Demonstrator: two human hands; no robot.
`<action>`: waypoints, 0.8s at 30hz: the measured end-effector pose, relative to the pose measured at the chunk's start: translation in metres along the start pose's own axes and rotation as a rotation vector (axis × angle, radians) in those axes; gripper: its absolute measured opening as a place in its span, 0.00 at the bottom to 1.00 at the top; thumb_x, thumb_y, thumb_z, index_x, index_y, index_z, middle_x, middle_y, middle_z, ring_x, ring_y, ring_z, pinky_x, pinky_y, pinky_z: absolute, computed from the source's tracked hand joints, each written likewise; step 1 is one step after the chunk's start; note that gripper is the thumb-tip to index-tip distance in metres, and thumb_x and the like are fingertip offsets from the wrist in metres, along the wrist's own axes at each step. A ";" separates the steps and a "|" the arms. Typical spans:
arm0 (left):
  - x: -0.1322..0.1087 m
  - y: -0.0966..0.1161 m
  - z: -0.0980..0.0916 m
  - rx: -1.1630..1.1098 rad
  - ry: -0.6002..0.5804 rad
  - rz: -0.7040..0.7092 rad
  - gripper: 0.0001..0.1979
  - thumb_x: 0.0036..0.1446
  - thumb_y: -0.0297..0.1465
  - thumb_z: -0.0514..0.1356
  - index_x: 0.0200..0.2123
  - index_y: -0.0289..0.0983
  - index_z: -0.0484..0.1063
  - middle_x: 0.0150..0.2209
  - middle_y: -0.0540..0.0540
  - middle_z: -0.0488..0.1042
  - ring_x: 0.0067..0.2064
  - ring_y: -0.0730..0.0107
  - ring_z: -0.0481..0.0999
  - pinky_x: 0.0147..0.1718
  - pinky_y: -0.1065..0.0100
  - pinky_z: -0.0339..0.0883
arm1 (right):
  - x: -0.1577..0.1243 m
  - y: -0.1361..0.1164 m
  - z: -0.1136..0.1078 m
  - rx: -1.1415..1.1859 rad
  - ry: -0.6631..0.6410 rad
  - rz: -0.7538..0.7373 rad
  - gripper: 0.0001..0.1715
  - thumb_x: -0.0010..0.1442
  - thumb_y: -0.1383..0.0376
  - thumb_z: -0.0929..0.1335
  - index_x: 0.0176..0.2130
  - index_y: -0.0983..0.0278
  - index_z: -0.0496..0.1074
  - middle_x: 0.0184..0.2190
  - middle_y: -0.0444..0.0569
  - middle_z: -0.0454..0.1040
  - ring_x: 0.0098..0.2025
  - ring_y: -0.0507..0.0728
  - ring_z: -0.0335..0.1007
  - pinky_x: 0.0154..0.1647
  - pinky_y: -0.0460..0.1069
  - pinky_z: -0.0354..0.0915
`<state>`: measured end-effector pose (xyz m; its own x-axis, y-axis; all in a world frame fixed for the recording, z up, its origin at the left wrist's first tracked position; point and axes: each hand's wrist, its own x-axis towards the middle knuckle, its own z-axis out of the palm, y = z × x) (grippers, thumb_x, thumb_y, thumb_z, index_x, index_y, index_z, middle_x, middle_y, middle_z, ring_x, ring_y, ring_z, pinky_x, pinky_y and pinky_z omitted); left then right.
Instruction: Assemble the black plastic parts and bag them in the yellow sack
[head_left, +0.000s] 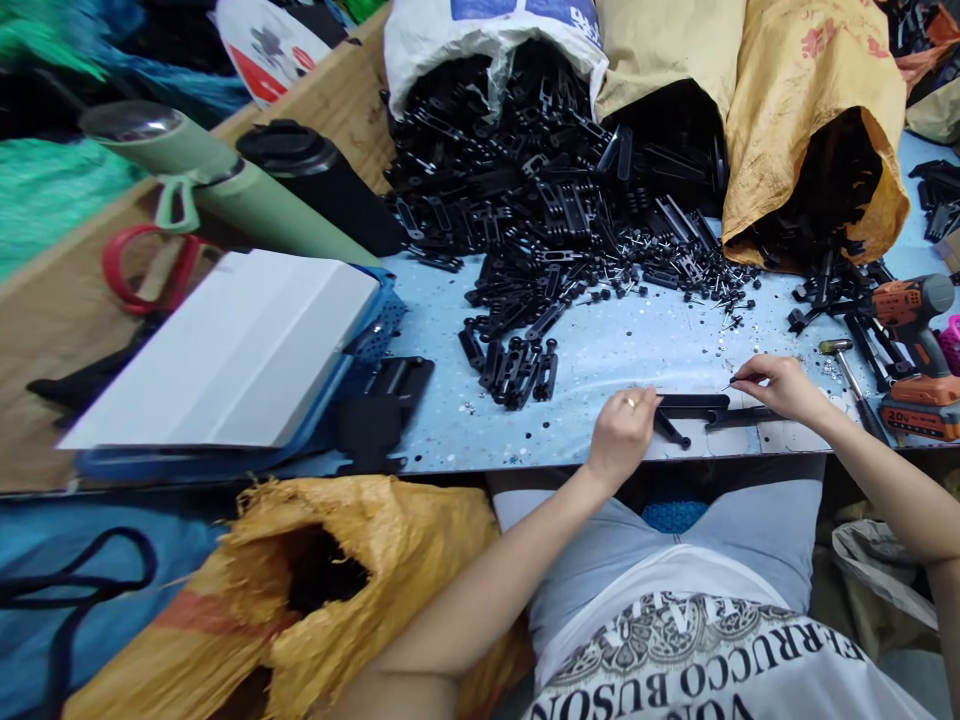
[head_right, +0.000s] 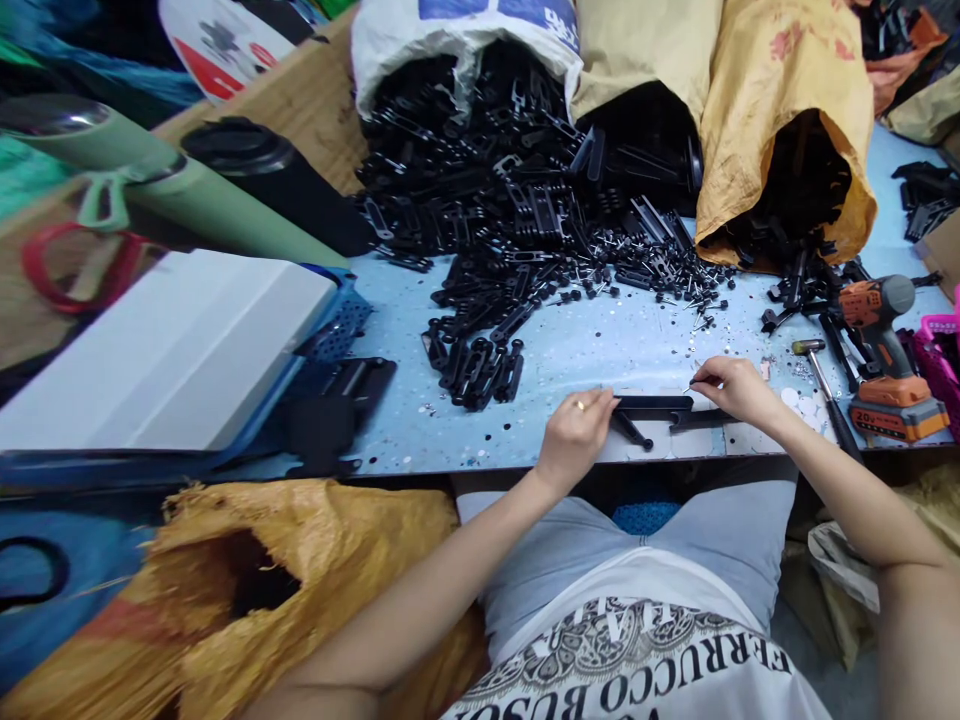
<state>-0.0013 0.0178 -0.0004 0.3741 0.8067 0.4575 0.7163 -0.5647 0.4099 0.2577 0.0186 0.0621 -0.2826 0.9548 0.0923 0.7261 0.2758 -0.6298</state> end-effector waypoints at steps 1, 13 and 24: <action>-0.005 -0.001 0.005 0.065 0.011 0.053 0.14 0.62 0.30 0.49 0.45 0.33 0.71 0.37 0.37 0.75 0.39 0.61 0.74 0.37 0.61 0.67 | 0.000 -0.001 0.000 -0.012 -0.021 -0.011 0.05 0.56 0.64 0.68 0.30 0.62 0.73 0.28 0.46 0.76 0.30 0.53 0.72 0.31 0.47 0.66; -0.006 -0.015 0.014 0.257 0.036 0.199 0.13 0.61 0.29 0.51 0.46 0.32 0.71 0.42 0.37 0.76 0.43 0.57 0.74 0.40 0.56 0.61 | -0.007 -0.006 0.005 -0.329 -0.162 -0.263 0.11 0.58 0.74 0.63 0.30 0.65 0.72 0.30 0.52 0.73 0.33 0.54 0.70 0.33 0.46 0.64; 0.016 -0.004 0.024 0.043 -0.341 0.522 0.20 0.62 0.35 0.50 0.55 0.34 0.64 0.55 0.37 0.67 0.57 0.58 0.65 0.55 0.57 0.55 | -0.022 0.028 0.032 -0.298 -0.157 -0.353 0.15 0.65 0.62 0.59 0.46 0.60 0.70 0.43 0.53 0.73 0.43 0.57 0.69 0.41 0.52 0.66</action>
<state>0.0157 0.0367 -0.0135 0.8431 0.4406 0.3084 0.4089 -0.8976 0.1647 0.2640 0.0017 0.0180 -0.6189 0.7749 0.1285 0.7099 0.6219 -0.3305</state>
